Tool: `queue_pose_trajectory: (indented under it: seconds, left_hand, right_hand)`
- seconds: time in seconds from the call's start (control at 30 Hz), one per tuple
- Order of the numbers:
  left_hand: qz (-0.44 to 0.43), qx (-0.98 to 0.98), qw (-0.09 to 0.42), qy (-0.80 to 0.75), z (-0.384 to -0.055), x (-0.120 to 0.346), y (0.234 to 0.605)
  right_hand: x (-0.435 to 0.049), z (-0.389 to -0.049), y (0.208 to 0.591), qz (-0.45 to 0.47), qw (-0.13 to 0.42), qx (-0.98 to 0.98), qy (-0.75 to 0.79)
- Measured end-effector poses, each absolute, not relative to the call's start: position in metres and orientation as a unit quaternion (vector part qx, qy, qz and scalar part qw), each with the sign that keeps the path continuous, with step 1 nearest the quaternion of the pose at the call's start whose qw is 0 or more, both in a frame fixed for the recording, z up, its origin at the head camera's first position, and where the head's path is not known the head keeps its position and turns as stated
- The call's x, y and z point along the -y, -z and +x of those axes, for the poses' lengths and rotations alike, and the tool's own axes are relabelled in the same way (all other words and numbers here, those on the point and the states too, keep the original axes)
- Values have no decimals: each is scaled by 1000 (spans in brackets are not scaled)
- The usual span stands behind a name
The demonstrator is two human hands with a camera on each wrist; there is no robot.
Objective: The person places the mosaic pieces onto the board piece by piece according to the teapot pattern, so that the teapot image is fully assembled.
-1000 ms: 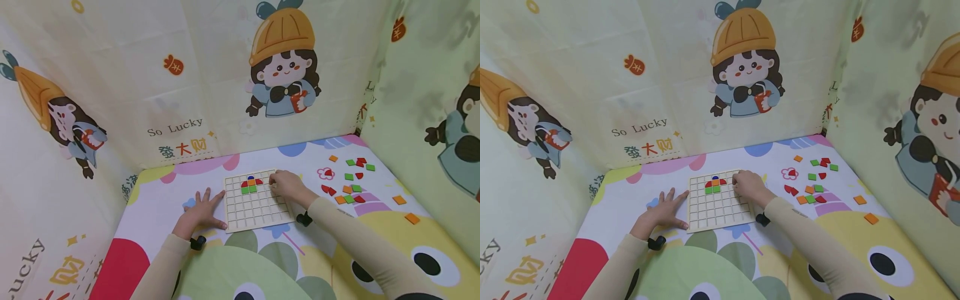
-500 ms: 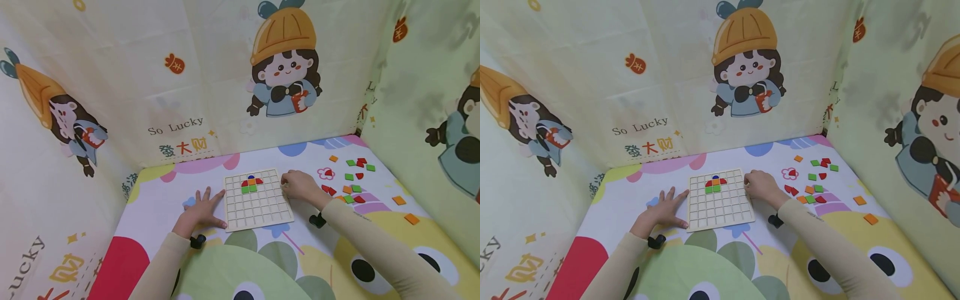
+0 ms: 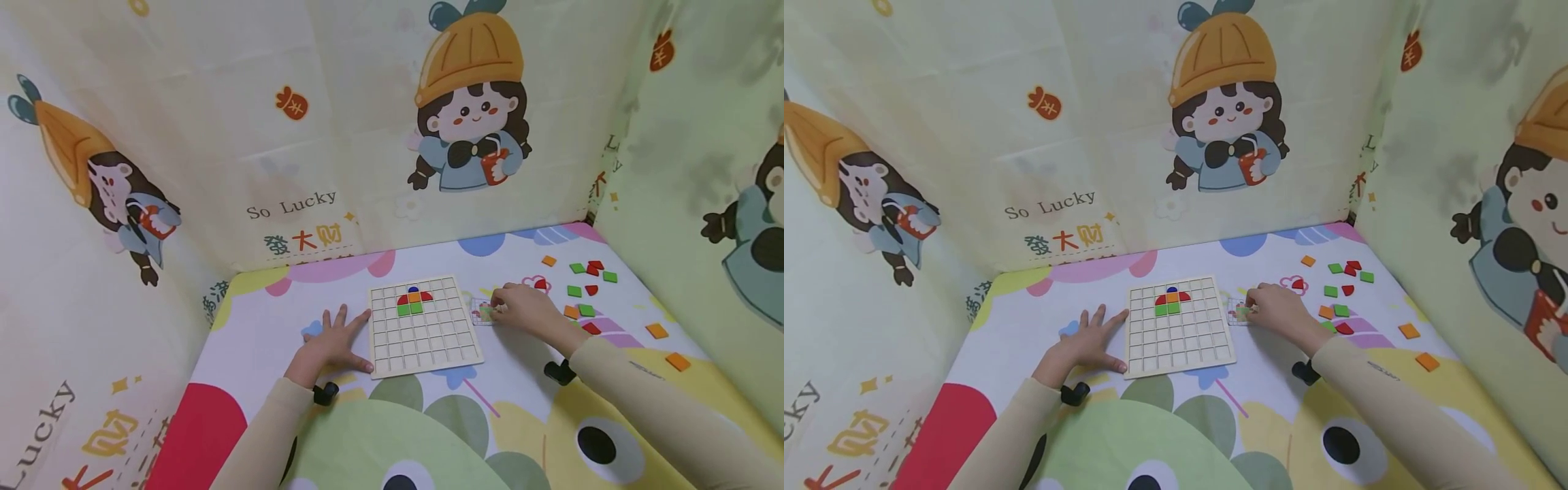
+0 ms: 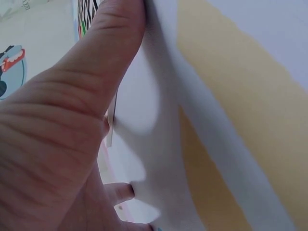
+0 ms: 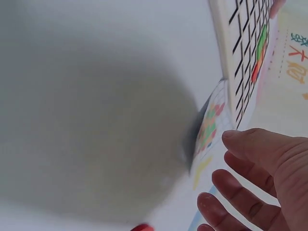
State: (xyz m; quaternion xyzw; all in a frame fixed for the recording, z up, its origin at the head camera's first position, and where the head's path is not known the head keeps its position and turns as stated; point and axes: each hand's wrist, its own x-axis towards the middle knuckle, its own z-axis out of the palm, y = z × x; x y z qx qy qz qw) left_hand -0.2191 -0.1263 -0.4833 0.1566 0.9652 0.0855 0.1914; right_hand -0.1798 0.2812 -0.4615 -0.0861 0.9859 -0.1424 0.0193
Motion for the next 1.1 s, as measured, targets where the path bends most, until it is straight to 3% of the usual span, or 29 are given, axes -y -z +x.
queue_pose_trajectory:
  seconds: [0.17,0.53,0.93,1.1]
  left_hand:
    - [158,-965,192,-84,-219,126,482]
    - [161,-965,194,-76,-221,126,482]
    - [160,-965,193,-75,-222,128,485]
    - [160,-965,194,-77,-220,128,486]
  right_hand:
    - [-297,-168,457,-77,40,-987,136]
    - [-329,-148,458,-77,28,-988,132]
    - [-360,-129,459,-14,94,-987,131]
    - [-370,-127,462,-12,86,-989,119]
